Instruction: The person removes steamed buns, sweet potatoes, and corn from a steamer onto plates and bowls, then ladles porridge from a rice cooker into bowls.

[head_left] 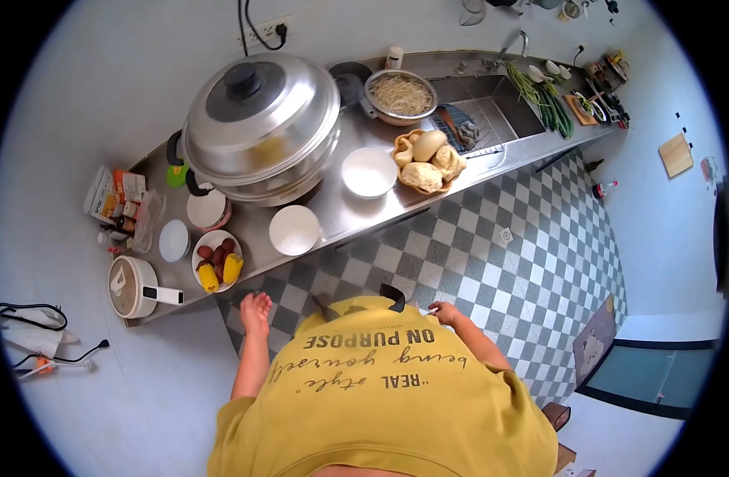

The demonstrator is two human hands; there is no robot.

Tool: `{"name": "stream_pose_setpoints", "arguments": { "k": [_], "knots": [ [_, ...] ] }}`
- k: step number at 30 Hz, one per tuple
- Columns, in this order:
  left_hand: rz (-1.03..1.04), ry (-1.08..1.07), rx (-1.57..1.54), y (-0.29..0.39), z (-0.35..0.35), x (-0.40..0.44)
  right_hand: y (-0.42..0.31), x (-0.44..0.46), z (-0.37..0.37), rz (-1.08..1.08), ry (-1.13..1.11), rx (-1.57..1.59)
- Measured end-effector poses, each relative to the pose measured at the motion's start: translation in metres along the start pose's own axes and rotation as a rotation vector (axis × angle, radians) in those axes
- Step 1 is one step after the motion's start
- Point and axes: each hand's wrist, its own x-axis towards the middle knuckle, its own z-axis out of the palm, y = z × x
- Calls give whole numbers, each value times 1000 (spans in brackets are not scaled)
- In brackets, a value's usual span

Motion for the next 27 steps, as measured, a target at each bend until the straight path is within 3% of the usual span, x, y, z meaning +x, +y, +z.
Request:
{"name": "stream_pose_setpoints", "arguments": {
  "k": [3,4,6,10,13,16,19,22,26,27],
  "knots": [
    [-26,-42,173,-54,24,-24,43,7,-17,-51,-96,137],
    [-48,-67,224,-69,41,-35,62,12,-22,-98,-119,41],
    [-94,-132,332,-102,89,-55,123,41,-22,-90,-156,187],
    [-165,-380,521,-162,196,-96,179,23,-68,-2,-234,368],
    [-219,-550,638,-188,284,-132,187,5,-119,13,-318,326],
    [-202,-692,739,-201,359,-166,146,-40,-182,96,-265,404],
    [-228,-803,802,-220,417,-169,166,-1,-213,109,-207,682],
    [-239,-907,868,-241,475,-161,172,12,-243,84,-166,993],
    [-254,-1096,928,-288,570,-146,188,-9,-269,-73,-110,1051],
    [-260,-1146,957,-302,597,-146,199,-10,-272,-84,-11,1047]
  ]
}}
